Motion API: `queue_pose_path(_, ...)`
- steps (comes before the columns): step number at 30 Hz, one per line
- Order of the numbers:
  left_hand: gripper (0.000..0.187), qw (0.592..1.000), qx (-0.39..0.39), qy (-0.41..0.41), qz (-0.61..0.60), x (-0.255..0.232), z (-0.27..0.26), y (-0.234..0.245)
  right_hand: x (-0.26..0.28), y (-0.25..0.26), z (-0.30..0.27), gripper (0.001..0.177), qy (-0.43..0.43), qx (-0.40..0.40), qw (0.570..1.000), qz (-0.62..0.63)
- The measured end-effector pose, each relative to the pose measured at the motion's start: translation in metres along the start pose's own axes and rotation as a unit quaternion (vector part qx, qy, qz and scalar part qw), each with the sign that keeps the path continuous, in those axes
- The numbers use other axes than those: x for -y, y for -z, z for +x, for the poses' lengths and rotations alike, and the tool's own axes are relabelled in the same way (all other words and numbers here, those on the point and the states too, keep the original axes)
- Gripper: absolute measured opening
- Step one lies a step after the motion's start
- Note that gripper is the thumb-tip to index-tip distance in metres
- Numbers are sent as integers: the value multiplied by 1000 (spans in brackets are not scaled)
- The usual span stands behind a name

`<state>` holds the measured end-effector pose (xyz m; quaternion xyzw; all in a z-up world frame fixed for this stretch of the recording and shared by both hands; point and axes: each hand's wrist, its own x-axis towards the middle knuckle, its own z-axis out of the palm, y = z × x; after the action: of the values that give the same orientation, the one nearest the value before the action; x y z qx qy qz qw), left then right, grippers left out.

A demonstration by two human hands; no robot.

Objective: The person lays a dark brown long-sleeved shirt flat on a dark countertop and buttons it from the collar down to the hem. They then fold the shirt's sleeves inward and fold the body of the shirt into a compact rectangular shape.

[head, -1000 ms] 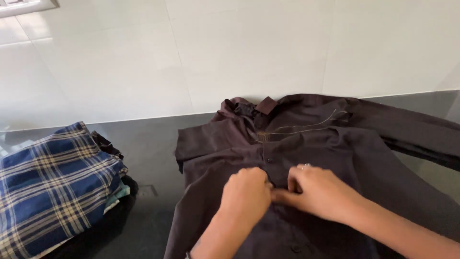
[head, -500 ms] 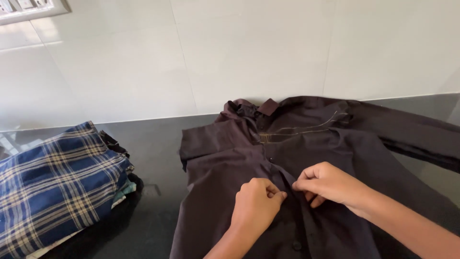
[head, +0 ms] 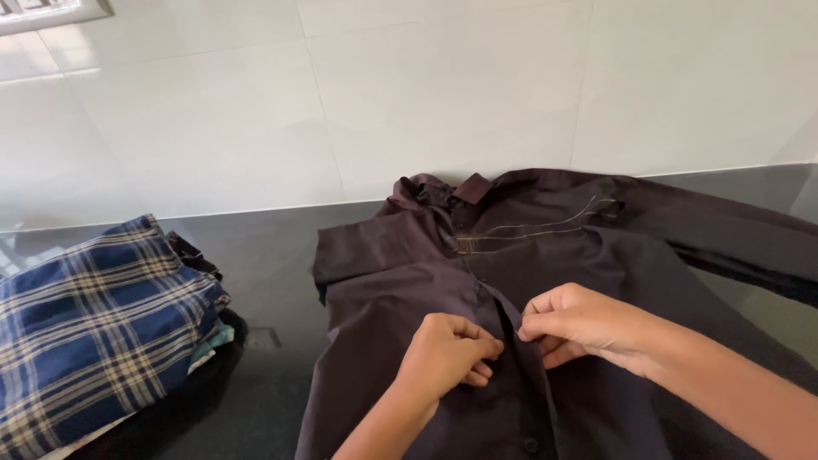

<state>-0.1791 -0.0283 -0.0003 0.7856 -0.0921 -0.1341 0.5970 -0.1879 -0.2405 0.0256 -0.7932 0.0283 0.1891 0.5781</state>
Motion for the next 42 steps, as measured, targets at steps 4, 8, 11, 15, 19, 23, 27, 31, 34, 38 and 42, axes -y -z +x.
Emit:
queue_pose_path(4, 14, 999, 24, 4, -38, -2, 5, -1, -6, -6, 6, 17, 26, -32, 999, 16)
queue_pose_path(8, 16, 1000, 18, 12, -22, 0, 5, -2, -19, -16, 15, 19, 36, -68, 997, 15)
queue_pose_path(11, 18, 999, 27, -14, -32, 5, 5, -3, -15, -27, 1, 23, 40, -108, 993, 8)
queue_pose_path(15, 18, 998, 22, 30, -42, -4, -3, -2, -10, -32, -10, 24, 39, -130, 991, -13)
queue_pose_path(19, 18, 999, 12, -2, -35, -2, -3, -5, -12, -31, -11, 27, 47, -133, 990, -14)
queue_pose_path(23, 17, 1000, -11, -2, -15, -5, -7, -8, -17, -27, -8, 29, 59, -120, 991, 11)
queue_pose_path(27, 15, 1000, -12, -13, -23, -4, -7, -7, -17, -24, -9, 32, 55, -115, 991, 52)
queue_pose_path(31, 18, 1000, -18, -9, -9, -2, -8, -6, -20, -23, -6, 31, 50, -89, 994, 50)
queue_pose_path(34, 22, 999, -27, -11, -21, -4, -10, -7, -20, -25, -3, 23, 66, -86, 994, 4)
queue_pose_path(38, 42, 999, -47, 11, 13, -22, -23, -8, -16, -28, -10, 23, 67, -104, 992, -35)
queue_pose_path(42, 35, 998, -38, 0, 54, -11, -12, -7, -15, -27, -12, 21, 74, -111, 990, -46)
